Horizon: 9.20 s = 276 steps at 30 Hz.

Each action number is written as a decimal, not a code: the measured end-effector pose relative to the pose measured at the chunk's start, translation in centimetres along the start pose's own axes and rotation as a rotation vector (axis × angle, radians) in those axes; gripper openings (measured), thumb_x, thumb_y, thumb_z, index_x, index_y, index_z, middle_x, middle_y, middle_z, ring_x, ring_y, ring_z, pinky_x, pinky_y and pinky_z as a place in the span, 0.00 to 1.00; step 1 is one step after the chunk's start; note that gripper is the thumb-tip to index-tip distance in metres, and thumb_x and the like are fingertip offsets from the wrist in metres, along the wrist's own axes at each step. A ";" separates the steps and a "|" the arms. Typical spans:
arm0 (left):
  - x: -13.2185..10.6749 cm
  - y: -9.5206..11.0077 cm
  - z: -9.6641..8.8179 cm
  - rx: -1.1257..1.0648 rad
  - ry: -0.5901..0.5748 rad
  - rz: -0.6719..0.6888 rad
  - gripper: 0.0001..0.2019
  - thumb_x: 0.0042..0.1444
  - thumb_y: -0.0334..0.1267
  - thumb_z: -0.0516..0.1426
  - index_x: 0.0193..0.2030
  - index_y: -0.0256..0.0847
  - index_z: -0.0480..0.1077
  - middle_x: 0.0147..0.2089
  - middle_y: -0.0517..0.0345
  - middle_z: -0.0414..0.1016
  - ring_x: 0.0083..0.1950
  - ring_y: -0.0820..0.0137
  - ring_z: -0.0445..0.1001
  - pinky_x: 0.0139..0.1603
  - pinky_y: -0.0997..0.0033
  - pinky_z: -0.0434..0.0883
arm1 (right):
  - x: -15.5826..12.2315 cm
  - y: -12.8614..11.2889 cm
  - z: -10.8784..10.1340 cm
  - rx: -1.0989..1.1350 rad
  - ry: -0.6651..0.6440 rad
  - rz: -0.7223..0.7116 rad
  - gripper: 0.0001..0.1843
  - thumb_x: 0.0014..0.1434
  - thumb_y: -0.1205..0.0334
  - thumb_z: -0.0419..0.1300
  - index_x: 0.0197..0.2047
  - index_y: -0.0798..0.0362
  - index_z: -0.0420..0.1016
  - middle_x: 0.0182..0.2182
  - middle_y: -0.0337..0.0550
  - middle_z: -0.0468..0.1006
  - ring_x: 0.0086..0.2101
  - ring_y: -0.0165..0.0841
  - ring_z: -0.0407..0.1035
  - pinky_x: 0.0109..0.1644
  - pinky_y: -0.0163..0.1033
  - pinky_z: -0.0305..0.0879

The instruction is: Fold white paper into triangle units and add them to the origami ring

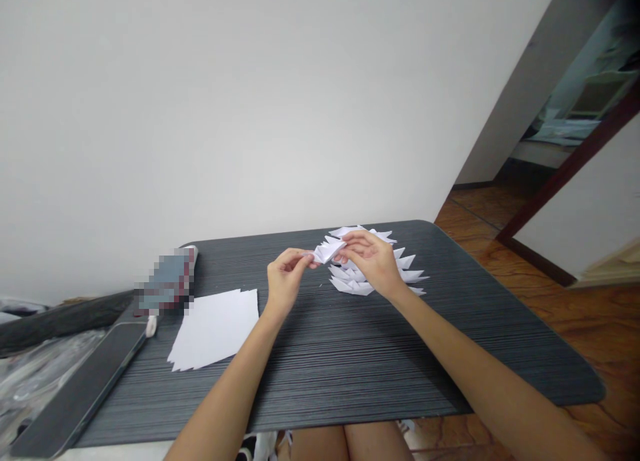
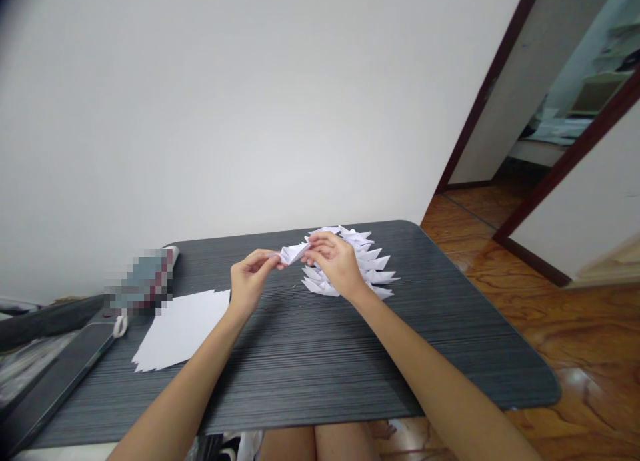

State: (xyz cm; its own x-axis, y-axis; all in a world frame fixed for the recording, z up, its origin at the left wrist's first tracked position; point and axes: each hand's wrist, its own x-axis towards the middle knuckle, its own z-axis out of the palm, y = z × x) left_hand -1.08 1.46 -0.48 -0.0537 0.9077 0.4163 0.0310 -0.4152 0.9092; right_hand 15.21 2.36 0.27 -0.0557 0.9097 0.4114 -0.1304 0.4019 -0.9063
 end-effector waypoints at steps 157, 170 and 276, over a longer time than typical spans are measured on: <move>0.7 0.0 -0.7 0.038 -0.224 -0.079 0.10 0.49 0.41 0.56 0.32 0.35 0.69 0.36 0.52 0.73 0.37 0.70 0.70 0.39 0.69 0.68 | 0.2 1.2 -0.9 -0.061 -0.289 0.077 0.08 0.49 0.60 0.59 0.31 0.56 0.67 0.26 0.40 0.72 0.27 0.28 0.70 0.36 0.38 0.68; 1.3 1.2 -3.0 0.242 -0.654 -0.359 0.11 0.44 0.40 0.58 0.32 0.34 0.73 0.26 0.55 0.74 0.26 0.74 0.68 0.27 0.75 0.62 | -1.0 1.3 0.0 -0.094 -0.546 0.167 0.07 0.52 0.62 0.56 0.33 0.57 0.66 0.22 0.40 0.73 0.26 0.29 0.71 0.33 0.36 0.68; -6.4 -0.7 7.2 0.285 -0.276 -0.164 0.09 0.48 0.33 0.55 0.36 0.34 0.71 0.26 0.55 0.75 0.27 0.71 0.75 0.33 0.70 0.71 | -10.2 -1.1 -11.1 -0.723 0.027 -0.027 0.10 0.54 0.61 0.53 0.35 0.55 0.72 0.30 0.44 0.69 0.26 0.29 0.62 0.30 0.34 0.61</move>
State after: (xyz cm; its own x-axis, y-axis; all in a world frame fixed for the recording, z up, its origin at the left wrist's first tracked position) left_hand 6.40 -3.57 -3.81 0.1865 0.9590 0.2136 0.3212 -0.2650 0.9092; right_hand 26.95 -6.21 -3.98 -0.0362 0.8968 0.4409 0.5568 0.3845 -0.7363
